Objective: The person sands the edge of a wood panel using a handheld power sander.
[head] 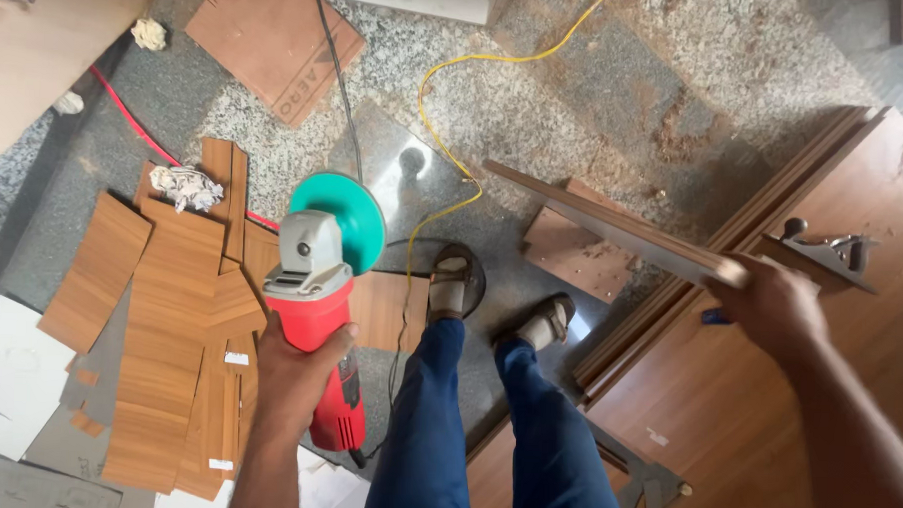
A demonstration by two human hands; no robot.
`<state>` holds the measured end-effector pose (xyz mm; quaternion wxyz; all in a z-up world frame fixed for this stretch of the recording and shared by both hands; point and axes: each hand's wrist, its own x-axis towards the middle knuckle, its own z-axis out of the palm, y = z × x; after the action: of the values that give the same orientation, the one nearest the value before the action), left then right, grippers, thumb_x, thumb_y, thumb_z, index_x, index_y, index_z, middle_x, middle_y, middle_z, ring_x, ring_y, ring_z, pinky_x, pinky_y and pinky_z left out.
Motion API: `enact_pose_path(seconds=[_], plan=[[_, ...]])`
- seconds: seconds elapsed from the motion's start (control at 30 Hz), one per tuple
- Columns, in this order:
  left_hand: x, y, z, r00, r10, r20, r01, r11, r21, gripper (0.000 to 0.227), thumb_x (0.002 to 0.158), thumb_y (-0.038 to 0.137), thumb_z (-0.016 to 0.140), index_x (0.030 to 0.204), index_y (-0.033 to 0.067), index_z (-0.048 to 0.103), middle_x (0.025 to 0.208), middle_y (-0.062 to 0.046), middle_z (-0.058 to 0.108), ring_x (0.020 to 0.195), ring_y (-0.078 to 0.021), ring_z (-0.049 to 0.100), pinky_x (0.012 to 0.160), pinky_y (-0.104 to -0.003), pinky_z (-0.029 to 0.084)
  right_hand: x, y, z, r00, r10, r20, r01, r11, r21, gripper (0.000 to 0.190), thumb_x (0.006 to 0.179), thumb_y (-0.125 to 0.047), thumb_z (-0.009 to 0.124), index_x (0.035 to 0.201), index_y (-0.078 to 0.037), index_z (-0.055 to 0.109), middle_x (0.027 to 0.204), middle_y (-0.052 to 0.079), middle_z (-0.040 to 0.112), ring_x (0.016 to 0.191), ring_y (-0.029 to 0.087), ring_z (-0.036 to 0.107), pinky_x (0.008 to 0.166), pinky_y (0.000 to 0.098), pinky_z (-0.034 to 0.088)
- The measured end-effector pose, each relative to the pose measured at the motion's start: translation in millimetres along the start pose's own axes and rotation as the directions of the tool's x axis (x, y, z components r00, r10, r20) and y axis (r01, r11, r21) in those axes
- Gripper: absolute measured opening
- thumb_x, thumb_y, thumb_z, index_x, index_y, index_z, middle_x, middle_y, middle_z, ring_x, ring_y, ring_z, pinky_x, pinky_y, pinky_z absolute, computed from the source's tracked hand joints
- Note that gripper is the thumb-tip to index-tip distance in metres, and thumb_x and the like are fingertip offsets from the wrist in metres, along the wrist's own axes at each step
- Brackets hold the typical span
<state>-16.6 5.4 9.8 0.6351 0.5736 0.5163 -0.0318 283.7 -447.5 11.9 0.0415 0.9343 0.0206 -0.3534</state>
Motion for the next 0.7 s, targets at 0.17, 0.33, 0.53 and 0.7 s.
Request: enact_pose_path(seconds=[0.17, 0.33, 0.53, 0.7], plan=[[3, -15, -5, 1.0, 0.017, -0.025, -0.018, 0.998, -0.066, 0.049, 0.076, 0.0, 0.08, 0.123, 0.0017, 0.064, 0.107, -0.008, 0.072, 0.09, -0.016, 0.069, 0.079, -0.034, 0.058, -46, 44, -1, 0.924, -0.226, -0.308, 0.28, 0.949, 0.142, 0.064, 0.085, -0.04, 0.078, 0.143, -0.017, 0.066, 0.112, 0.01, 0.076, 0.095, 0.026, 0.073, 0.08, 0.0427, 0.059], [3, -21, 3, 1.0, -0.007, -0.009, 0.006, 0.995, -0.102, 0.051, 0.078, 0.0, 0.08, 0.124, 0.0043, 0.059, 0.107, -0.005, 0.07, 0.092, -0.0137, 0.069, 0.08, -0.032, 0.057, -52, 41, 3, 0.955, -0.188, -0.228, 0.206, 0.977, 0.058, 0.039, 0.09, -0.039, 0.078, 0.124, -0.02, 0.073, 0.112, 0.004, 0.078, 0.092, 0.026, 0.077, 0.083, 0.0407, 0.061], [-1, -15, 11, 0.998, -0.038, 0.05, 0.043, 0.992, -0.119, 0.046, 0.079, -0.001, 0.079, 0.121, 0.0031, 0.061, 0.102, -0.007, 0.07, 0.085, -0.0161, 0.069, 0.074, -0.034, 0.058, -68, 56, -31, 0.997, -0.016, -0.078, -0.005, 0.968, -0.251, 0.061, 0.094, -0.042, 0.072, 0.151, -0.026, 0.056, 0.121, 0.002, 0.076, 0.097, 0.026, 0.076, 0.081, 0.0408, 0.063], [-1, -14, 12, 0.998, -0.023, 0.066, 0.031, 0.993, -0.114, 0.049, 0.077, -0.002, 0.078, 0.122, 0.0049, 0.061, 0.103, -0.005, 0.071, 0.087, -0.014, 0.069, 0.077, -0.032, 0.059, -80, 59, -39, 0.925, -0.359, -0.128, 0.265, 0.847, -0.462, 0.04, 0.099, -0.042, 0.062, 0.136, -0.029, 0.057, 0.108, 0.0, 0.076, 0.101, 0.018, 0.075, 0.085, 0.036, 0.063]])
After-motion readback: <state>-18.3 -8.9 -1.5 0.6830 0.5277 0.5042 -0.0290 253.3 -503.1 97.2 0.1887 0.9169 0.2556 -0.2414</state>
